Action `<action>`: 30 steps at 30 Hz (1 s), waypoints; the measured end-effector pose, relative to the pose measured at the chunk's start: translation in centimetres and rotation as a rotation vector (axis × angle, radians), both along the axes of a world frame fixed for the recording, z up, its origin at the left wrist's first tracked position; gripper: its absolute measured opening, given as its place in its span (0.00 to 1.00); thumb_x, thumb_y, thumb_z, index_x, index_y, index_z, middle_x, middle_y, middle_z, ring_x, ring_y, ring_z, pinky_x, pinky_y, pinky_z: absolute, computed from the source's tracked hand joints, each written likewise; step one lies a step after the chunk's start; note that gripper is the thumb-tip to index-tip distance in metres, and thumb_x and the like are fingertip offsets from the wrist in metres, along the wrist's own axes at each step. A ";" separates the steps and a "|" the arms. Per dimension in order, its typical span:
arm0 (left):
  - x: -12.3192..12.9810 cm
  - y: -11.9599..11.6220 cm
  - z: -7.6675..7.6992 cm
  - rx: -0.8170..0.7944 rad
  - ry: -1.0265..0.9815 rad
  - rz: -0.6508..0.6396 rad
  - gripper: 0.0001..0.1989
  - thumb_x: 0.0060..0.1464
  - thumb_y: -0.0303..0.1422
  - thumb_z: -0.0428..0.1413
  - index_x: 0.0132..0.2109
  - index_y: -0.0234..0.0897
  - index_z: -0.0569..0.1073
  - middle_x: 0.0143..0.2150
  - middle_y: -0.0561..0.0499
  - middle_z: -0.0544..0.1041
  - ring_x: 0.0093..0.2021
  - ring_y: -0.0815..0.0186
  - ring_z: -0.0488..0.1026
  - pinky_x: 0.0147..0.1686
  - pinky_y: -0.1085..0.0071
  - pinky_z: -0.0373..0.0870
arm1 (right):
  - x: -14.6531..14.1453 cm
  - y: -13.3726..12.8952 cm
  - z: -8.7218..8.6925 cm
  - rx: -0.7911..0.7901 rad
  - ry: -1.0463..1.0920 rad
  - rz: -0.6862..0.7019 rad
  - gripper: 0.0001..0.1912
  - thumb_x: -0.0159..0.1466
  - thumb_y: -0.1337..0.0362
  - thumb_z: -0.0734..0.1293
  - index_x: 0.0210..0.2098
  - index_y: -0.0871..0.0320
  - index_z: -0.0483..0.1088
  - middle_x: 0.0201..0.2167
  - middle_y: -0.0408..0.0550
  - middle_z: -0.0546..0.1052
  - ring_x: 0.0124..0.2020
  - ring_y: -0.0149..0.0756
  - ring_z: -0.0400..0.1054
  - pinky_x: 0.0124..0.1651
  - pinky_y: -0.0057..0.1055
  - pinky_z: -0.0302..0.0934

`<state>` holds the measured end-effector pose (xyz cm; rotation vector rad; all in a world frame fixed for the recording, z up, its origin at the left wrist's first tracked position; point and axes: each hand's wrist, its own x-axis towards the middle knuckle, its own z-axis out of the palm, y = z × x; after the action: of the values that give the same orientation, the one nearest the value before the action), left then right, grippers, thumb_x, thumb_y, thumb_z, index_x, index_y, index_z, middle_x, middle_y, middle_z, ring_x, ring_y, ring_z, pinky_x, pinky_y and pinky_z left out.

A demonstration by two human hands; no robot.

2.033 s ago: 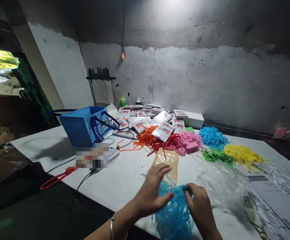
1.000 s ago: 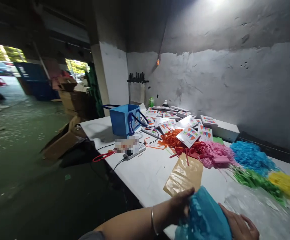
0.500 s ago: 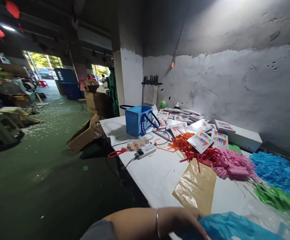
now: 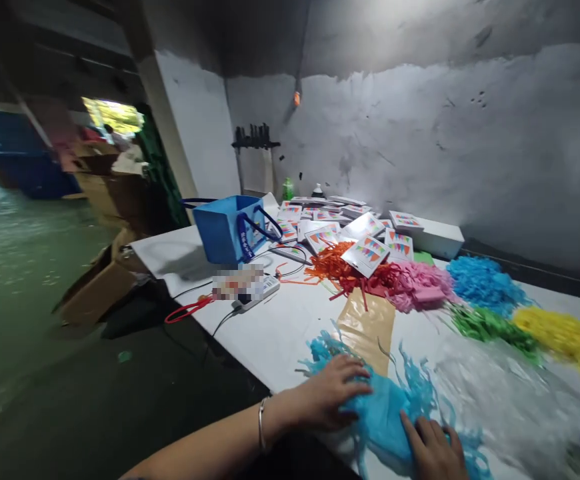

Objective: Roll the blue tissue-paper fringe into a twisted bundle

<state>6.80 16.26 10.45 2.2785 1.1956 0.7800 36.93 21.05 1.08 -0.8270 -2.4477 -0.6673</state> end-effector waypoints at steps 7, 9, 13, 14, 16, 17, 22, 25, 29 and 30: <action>3.4 -0.4 -4.3 0.178 0.168 -0.006 0.15 0.53 0.33 0.61 0.48 0.39 0.75 0.50 0.41 0.78 0.52 0.49 0.72 0.56 0.50 0.63 | 1.2 -2.7 3.2 -0.141 0.033 -0.157 0.36 0.51 0.80 0.59 0.57 0.52 0.67 0.44 0.51 0.79 0.47 0.46 0.72 0.55 0.50 0.55; 3.2 -0.5 -4.1 0.184 0.156 0.000 0.15 0.53 0.31 0.60 0.48 0.39 0.75 0.50 0.42 0.78 0.53 0.50 0.72 0.56 0.51 0.64 | 1.0 -3.7 4.7 -0.196 0.026 -0.096 0.39 0.49 0.76 0.60 0.61 0.53 0.63 0.52 0.53 0.77 0.55 0.49 0.69 0.62 0.54 0.48; 3.1 -0.5 -3.5 0.192 0.157 -0.023 0.16 0.52 0.27 0.60 0.49 0.40 0.76 0.50 0.43 0.78 0.53 0.53 0.73 0.57 0.52 0.64 | -0.5 -4.5 6.1 -0.207 0.044 0.135 0.26 0.59 0.72 0.62 0.56 0.54 0.68 0.50 0.47 0.79 0.54 0.43 0.70 0.68 0.45 0.40; 2.9 -0.4 -3.4 0.193 0.161 -0.029 0.15 0.53 0.25 0.60 0.48 0.42 0.76 0.50 0.44 0.79 0.53 0.53 0.73 0.58 0.52 0.63 | -0.9 -4.6 6.0 -0.222 0.106 0.151 0.20 0.62 0.74 0.61 0.51 0.54 0.71 0.45 0.44 0.80 0.50 0.39 0.72 0.67 0.42 0.42; 2.0 -0.1 -3.3 0.195 0.168 -0.023 0.13 0.57 0.24 0.57 0.46 0.45 0.78 0.51 0.46 0.79 0.54 0.55 0.73 0.60 0.52 0.61 | -1.6 -4.5 5.5 -0.264 0.234 0.140 0.15 0.65 0.77 0.59 0.43 0.55 0.72 0.37 0.42 0.80 0.42 0.35 0.73 0.65 0.39 0.48; 1.2 0.1 -3.1 0.195 0.169 -0.005 0.13 0.58 0.23 0.56 0.45 0.46 0.78 0.51 0.47 0.80 0.54 0.56 0.74 0.62 0.51 0.59 | -1.9 -4.6 5.2 -0.285 0.274 0.123 0.15 0.65 0.78 0.58 0.41 0.55 0.71 0.35 0.42 0.79 0.40 0.34 0.73 0.64 0.40 0.50; -3.9 0.0 -1.1 0.199 0.144 0.188 0.16 0.56 0.20 0.51 0.46 0.42 0.76 0.50 0.45 0.79 0.53 0.54 0.74 0.61 0.44 0.57 | -2.4 -5.2 4.3 -0.354 0.363 0.025 0.14 0.64 0.77 0.58 0.39 0.55 0.69 0.35 0.44 0.76 0.38 0.36 0.71 0.59 0.42 0.53; -3.8 -1.4 0.3 0.261 0.087 0.334 0.21 0.56 0.21 0.49 0.55 0.38 0.70 0.56 0.38 0.74 0.58 0.50 0.69 0.58 0.46 0.61 | -2.9 -5.4 4.0 -0.372 0.423 -0.036 0.13 0.64 0.75 0.57 0.37 0.55 0.69 0.35 0.45 0.75 0.39 0.39 0.69 0.54 0.43 0.54; 1.9 -3.8 -0.5 0.411 0.050 0.046 0.17 0.55 0.24 0.53 0.52 0.40 0.71 0.48 0.46 0.78 0.49 0.57 0.71 0.53 0.57 0.63 | -3.7 -5.3 3.6 -0.387 0.459 -0.094 0.11 0.66 0.73 0.57 0.33 0.54 0.67 0.32 0.45 0.73 0.38 0.42 0.67 0.52 0.44 0.53; 3.5 -4.2 -1.2 0.420 0.084 -0.062 0.12 0.56 0.26 0.54 0.47 0.41 0.72 0.44 0.49 0.79 0.45 0.60 0.72 0.53 0.58 0.62 | -3.8 -5.3 3.5 -0.391 0.454 -0.098 0.12 0.67 0.72 0.57 0.32 0.54 0.67 0.31 0.44 0.73 0.37 0.42 0.66 0.51 0.43 0.52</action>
<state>10.25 12.08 9.28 2.6956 1.0685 0.9971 33.17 15.78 4.56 -1.1125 -2.1489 -0.0117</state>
